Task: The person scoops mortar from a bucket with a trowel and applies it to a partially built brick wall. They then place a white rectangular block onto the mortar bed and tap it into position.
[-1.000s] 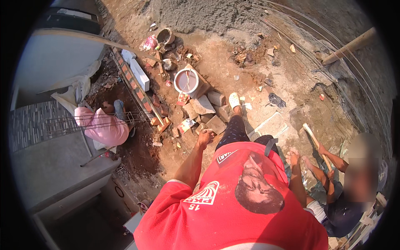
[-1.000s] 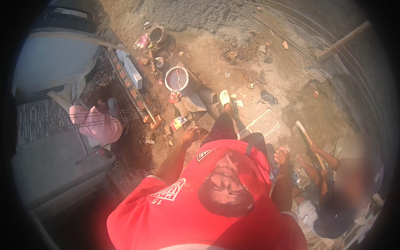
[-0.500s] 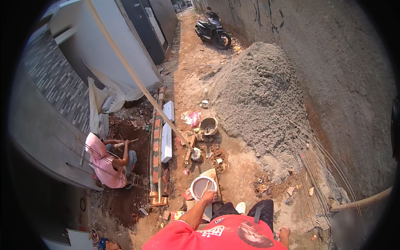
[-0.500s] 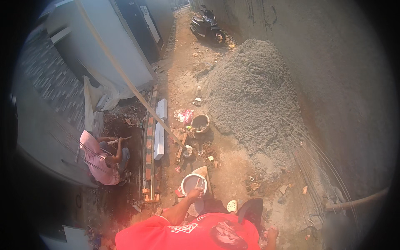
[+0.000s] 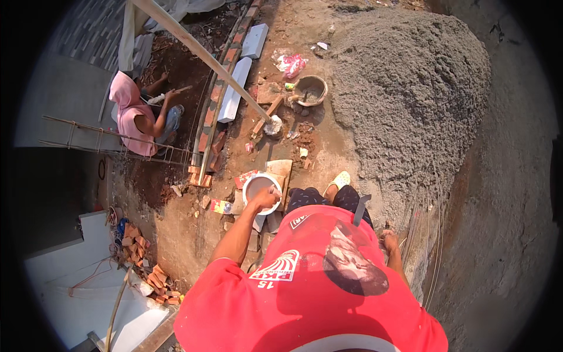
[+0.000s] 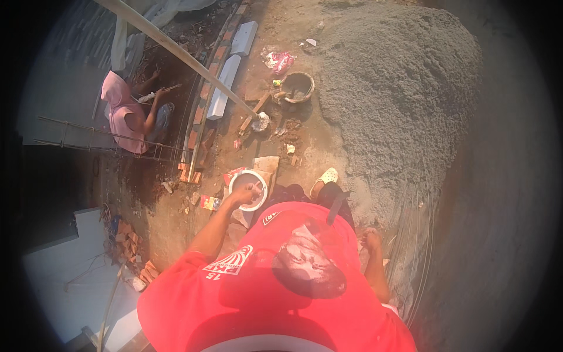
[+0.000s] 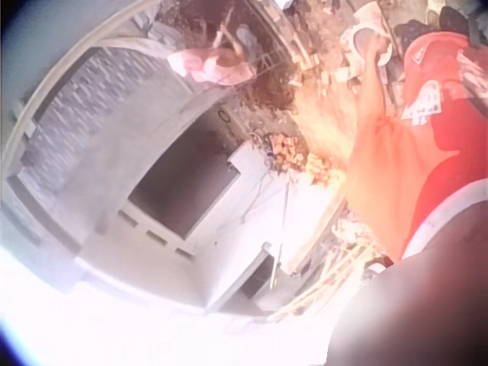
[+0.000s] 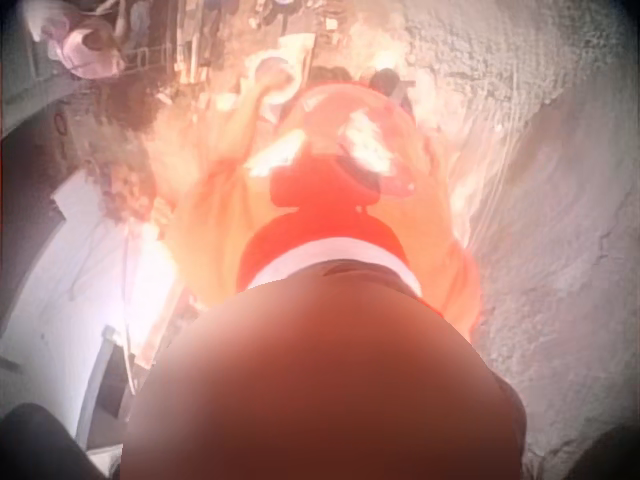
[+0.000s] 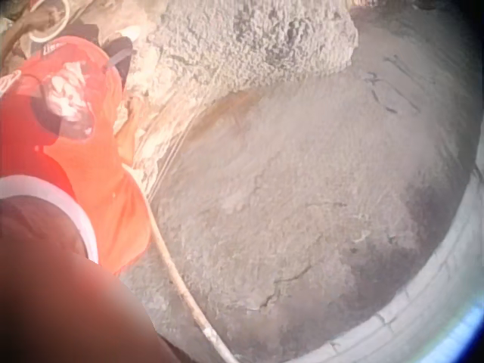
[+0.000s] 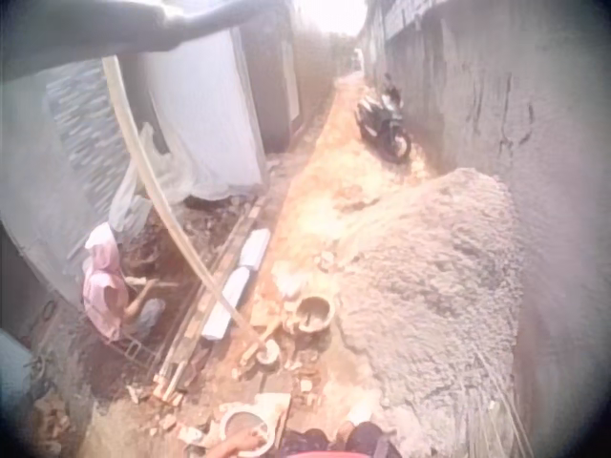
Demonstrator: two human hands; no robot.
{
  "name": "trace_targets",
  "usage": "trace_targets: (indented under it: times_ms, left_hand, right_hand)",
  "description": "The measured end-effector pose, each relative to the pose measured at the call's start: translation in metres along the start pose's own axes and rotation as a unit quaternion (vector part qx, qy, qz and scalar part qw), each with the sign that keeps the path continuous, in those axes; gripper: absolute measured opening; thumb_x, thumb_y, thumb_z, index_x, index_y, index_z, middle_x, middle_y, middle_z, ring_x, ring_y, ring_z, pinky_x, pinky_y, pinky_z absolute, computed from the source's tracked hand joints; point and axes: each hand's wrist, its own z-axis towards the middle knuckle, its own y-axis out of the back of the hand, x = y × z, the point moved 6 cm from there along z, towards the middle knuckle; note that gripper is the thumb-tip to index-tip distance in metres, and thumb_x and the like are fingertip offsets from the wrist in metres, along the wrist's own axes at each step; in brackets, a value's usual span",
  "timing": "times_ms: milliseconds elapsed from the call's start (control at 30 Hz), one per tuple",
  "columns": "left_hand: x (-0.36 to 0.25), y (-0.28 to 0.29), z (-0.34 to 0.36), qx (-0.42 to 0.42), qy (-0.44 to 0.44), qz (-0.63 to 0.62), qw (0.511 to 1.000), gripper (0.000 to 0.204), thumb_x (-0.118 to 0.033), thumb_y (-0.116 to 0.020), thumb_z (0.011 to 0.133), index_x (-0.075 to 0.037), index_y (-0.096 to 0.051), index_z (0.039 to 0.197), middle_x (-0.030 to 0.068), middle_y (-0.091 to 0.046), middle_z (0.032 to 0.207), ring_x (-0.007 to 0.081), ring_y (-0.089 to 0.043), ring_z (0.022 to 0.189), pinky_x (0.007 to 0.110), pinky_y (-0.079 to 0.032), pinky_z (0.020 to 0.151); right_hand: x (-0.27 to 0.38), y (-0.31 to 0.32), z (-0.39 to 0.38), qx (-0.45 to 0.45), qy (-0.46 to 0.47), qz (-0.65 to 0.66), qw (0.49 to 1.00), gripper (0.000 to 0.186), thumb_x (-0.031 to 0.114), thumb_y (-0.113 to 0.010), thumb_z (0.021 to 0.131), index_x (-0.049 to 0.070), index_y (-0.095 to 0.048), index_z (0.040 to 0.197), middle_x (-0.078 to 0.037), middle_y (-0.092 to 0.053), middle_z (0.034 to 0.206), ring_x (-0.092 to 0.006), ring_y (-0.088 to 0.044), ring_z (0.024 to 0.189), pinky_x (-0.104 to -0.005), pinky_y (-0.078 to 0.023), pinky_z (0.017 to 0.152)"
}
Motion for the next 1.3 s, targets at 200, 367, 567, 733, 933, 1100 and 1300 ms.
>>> trace_targets:
  times_ms: [200,367,567,733,933,1100,1300]
  left_hand:
    - [-0.025,-0.067,-0.123,0.322,0.1,-0.036,0.941,0.03,-0.031,-0.068,0.095,-0.01,-0.069,0.117,0.0015,-0.07,0.111,0.0116,-0.065,0.098,0.032,-0.054,0.083]
    - [-0.122,-0.066,-0.102,0.257,-0.033,-0.106,0.96,0.037,-0.028,-0.07,0.091,-0.004,-0.069,0.119,-0.0005,-0.07,0.105,0.0078,-0.061,0.095,0.028,-0.05,0.077]
    - [-0.175,-0.05,0.01,0.496,0.019,-0.275,0.823,0.037,-0.024,-0.07,0.089,-0.002,-0.07,0.119,0.001,-0.072,0.107,0.0114,-0.064,0.093,0.03,-0.052,0.079]
    - [-0.198,-0.066,0.021,0.311,-0.027,-0.229,0.922,0.036,-0.025,-0.07,0.09,-0.002,-0.07,0.118,0.0016,-0.072,0.106,0.0118,-0.064,0.093,0.03,-0.052,0.08]
    - [-0.281,-0.071,0.036,0.231,-0.019,-0.24,0.943,0.036,-0.027,-0.069,0.091,-0.002,-0.07,0.117,0.0024,-0.072,0.106,0.0124,-0.065,0.093,0.03,-0.052,0.08]
    - [-0.357,-0.038,0.079,0.205,-0.005,-0.243,0.948,0.036,-0.029,-0.069,0.092,-0.002,-0.07,0.117,0.003,-0.072,0.105,0.0128,-0.065,0.093,0.03,-0.052,0.08]
    - [-0.48,0.087,0.151,0.165,0.02,-0.203,0.965,0.036,-0.03,-0.069,0.092,-0.002,-0.07,0.116,0.0038,-0.072,0.104,0.0133,-0.065,0.093,0.03,-0.052,0.081]
  right_hand:
    - [0.244,0.002,0.072,0.039,0.087,-0.165,0.982,0.025,0.014,-0.053,0.097,0.008,-0.061,0.12,-0.005,-0.066,0.09,-0.0181,-0.064,0.065,-0.0345,-0.054,0.055]
    - [0.537,-0.045,0.095,0.094,0.325,-0.196,0.92,0.043,0.026,-0.057,0.099,0.004,-0.057,0.135,-0.01,-0.066,0.114,-0.0165,-0.065,0.085,-0.0324,-0.053,0.068]
    - [0.713,-0.096,0.142,0.085,0.376,-0.194,0.902,0.044,0.028,-0.06,0.099,0.005,-0.057,0.137,-0.007,-0.067,0.111,-0.0149,-0.065,0.082,-0.0301,-0.052,0.068]
    - [0.671,-0.096,0.208,0.119,0.163,-0.26,0.944,0.035,0.018,-0.055,0.096,0.007,-0.06,0.128,-0.003,-0.064,0.093,-0.0142,-0.061,0.069,-0.0315,-0.051,0.058]
    - [0.631,-0.095,0.247,0.125,-0.038,-0.353,0.926,0.036,0.02,-0.055,0.095,0.003,-0.061,0.126,-0.005,-0.066,0.09,-0.0171,-0.062,0.066,-0.0332,-0.053,0.058]
    - [0.702,-0.172,0.293,0.18,-0.058,-0.387,0.903,0.038,0.022,-0.056,0.095,0.002,-0.061,0.126,-0.007,-0.067,0.09,-0.0185,-0.062,0.066,-0.034,-0.054,0.059]
    - [0.94,-0.36,0.377,0.263,0.025,-0.41,0.873,0.04,0.025,-0.058,0.095,0.0,-0.06,0.126,-0.009,-0.068,0.089,-0.0202,-0.062,0.065,-0.0348,-0.056,0.061]
